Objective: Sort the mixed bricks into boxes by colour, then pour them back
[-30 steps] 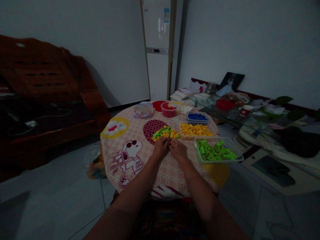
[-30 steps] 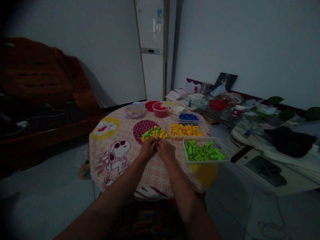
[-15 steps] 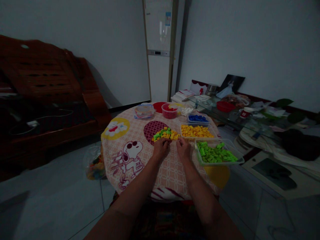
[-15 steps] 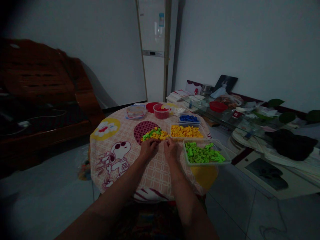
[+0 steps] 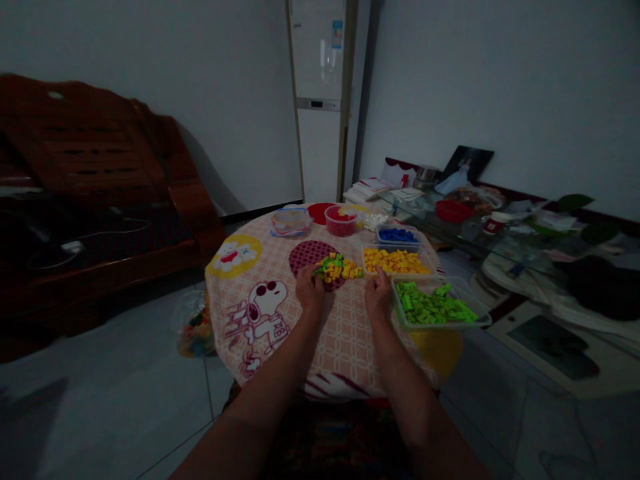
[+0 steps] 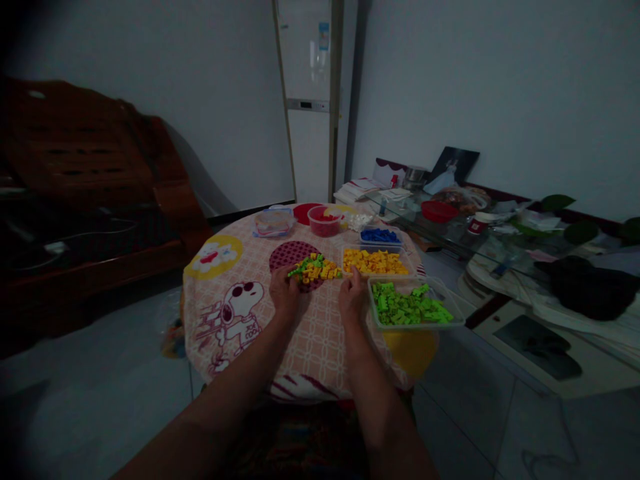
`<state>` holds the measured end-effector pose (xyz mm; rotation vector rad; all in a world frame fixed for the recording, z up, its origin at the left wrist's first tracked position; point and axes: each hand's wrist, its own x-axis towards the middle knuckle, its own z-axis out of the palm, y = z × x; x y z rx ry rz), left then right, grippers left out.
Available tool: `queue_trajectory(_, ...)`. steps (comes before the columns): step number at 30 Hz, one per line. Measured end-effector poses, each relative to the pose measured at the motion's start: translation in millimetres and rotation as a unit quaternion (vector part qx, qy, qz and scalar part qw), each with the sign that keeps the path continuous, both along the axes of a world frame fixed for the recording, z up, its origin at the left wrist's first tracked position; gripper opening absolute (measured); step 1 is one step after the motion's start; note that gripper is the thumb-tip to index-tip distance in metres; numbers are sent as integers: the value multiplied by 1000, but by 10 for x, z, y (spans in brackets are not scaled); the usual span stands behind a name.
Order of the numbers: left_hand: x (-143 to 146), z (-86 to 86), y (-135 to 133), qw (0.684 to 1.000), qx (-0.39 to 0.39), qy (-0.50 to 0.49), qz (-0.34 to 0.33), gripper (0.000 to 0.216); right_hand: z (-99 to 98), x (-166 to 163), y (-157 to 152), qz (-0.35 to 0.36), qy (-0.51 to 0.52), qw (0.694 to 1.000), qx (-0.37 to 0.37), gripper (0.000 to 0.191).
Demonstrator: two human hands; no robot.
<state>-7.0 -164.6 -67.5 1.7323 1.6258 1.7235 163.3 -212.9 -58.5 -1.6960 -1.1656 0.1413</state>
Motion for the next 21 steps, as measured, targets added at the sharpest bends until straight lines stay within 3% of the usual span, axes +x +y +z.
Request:
queue_trajectory(4, -34, 16, -1, 999, -3, -18, 29, 30, 54, 25, -87, -17, -110, 989, -94, 36)
queue_trajectory(7, -67, 26, -2, 999, -24, -20, 33, 30, 95, 4, -145, -27, -200, 959, -199, 31)
queue_trajectory(10, -98, 11, 13, 997, -67, -33, 27, 31, 132, -30, -163, -27, -242, 935, -259, 34)
queue_trajectory(17, -104, -56, 61, 993, -114, -21, -10, 30, 81, 4, -116, -31, -255, 930, -263, 39)
queue_trajectory(21, -59, -19, 46, 987, -132, 27, -90, 30, 23, 21, -128, -32, -240, 941, -236, 32)
